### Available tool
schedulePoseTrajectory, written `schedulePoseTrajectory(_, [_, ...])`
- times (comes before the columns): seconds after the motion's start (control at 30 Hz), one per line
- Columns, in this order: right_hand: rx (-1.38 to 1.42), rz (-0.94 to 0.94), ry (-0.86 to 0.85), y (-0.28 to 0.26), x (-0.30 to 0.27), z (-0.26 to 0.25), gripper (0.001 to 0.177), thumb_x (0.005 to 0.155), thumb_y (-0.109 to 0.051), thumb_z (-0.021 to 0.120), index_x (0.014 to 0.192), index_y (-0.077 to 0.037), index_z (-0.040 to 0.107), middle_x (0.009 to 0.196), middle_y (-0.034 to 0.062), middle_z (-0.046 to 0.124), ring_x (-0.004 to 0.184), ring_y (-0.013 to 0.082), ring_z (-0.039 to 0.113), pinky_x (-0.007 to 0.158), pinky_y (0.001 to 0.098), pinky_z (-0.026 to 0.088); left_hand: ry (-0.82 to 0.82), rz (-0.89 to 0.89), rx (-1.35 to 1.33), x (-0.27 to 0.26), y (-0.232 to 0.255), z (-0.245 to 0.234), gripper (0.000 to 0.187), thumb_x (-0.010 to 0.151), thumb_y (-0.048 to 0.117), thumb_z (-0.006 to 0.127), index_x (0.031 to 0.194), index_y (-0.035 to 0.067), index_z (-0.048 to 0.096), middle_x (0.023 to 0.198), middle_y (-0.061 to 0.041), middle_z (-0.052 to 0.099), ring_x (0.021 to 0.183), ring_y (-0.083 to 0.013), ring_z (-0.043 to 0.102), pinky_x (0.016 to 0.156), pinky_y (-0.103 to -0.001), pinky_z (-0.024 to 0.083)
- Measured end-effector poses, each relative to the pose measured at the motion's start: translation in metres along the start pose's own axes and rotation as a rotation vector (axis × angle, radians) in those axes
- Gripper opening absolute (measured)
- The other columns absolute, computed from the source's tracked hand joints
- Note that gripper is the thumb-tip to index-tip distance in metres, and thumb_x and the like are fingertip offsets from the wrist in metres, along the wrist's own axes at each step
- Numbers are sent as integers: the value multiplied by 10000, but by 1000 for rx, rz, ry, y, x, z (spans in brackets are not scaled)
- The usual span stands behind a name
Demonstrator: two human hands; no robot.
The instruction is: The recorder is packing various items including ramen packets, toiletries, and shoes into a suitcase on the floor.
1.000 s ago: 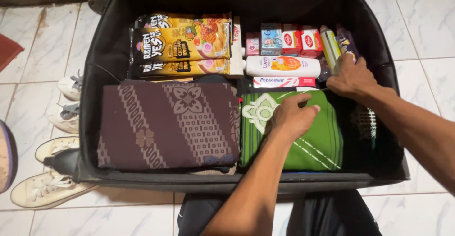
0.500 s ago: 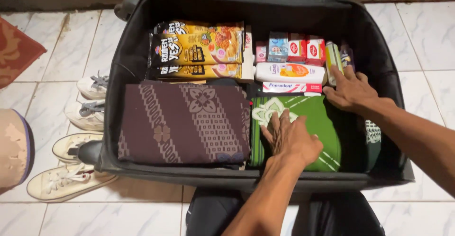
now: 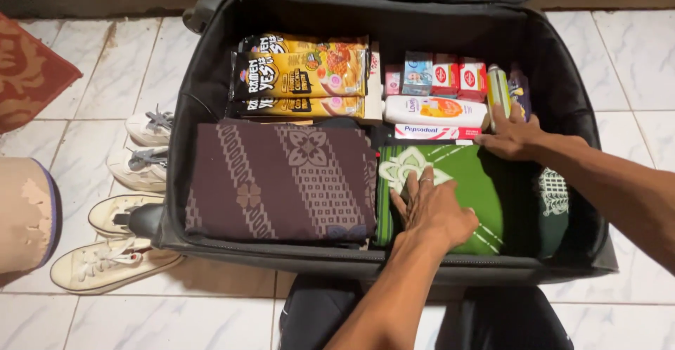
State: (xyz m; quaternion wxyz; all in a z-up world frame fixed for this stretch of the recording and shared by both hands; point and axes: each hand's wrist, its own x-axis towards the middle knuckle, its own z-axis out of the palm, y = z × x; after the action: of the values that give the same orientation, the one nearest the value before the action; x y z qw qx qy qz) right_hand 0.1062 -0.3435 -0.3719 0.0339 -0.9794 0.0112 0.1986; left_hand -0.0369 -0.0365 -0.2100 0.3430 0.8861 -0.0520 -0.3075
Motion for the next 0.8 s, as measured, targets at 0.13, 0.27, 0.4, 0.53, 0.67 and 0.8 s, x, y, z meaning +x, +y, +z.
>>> schedulePoseTrajectory(0.13, [45, -59, 30, 1, -3, -15, 1084, 848, -714, 492, 1617, -40, 132, 1583, 359, 260, 1509, 551, 152, 1188, 650, 159, 24, 12, -16, 4, 2, -5, 660, 810, 324, 706, 1440, 184, 569, 1700, -101, 179, 1589, -336, 29, 1242, -619, -51])
schedulePoseTrajectory(0.27, [77, -38, 63, -25, -44, -36, 1045, 863, -698, 496, 1624, -45, 202, 1512, 417, 317, 1418, 570, 295, 1185, 607, 222, 13, -84, 2, -10, 11, -25, 660, 829, 321, 717, 1449, 169, 550, 1701, -141, 147, 1590, -363, -14, 1247, -619, -56])
schedulePoseTrajectory(0.4, [41, -33, 133, -42, -45, -55, 987, 870, -666, 543, 1610, -75, 268, 1536, 465, 234, 1375, 635, 296, 1176, 574, 275, 145, -101, -110, -5, 13, -50, 673, 843, 292, 709, 1472, 175, 498, 1682, -175, 120, 1570, -376, -10, 1240, -587, 32])
schedulePoseTrajectory(0.53, [-10, -245, 288, -75, -42, -78, 931, 895, -641, 538, 1557, -20, 331, 1479, 400, 404, 1415, 610, 324, 1189, 620, 273, 330, -9, -218, -9, 2, -78, 657, 829, 263, 701, 1450, 150, 516, 1664, -192, 175, 1542, -385, 119, 1230, -523, 189])
schedulePoseTrajectory(0.67, [74, -209, 364, -152, -63, -130, 885, 900, -606, 553, 1550, -40, 355, 1460, 444, 360, 1310, 611, 403, 1117, 623, 348, 571, 56, -257, -19, -17, -116, 636, 818, 239, 722, 1416, 96, 560, 1591, -260, 298, 1503, -421, 223, 1211, -504, 259])
schedulePoseTrajectory(0.8, [53, -365, 503, -198, -52, -143, 872, 912, -576, 587, 1566, -47, 357, 1481, 435, 343, 1273, 612, 427, 1105, 617, 374, 841, 71, -235, -49, -43, -150, 541, 788, 243, 723, 1309, 119, 654, 1453, -231, 496, 1457, -386, 333, 1200, -485, 292])
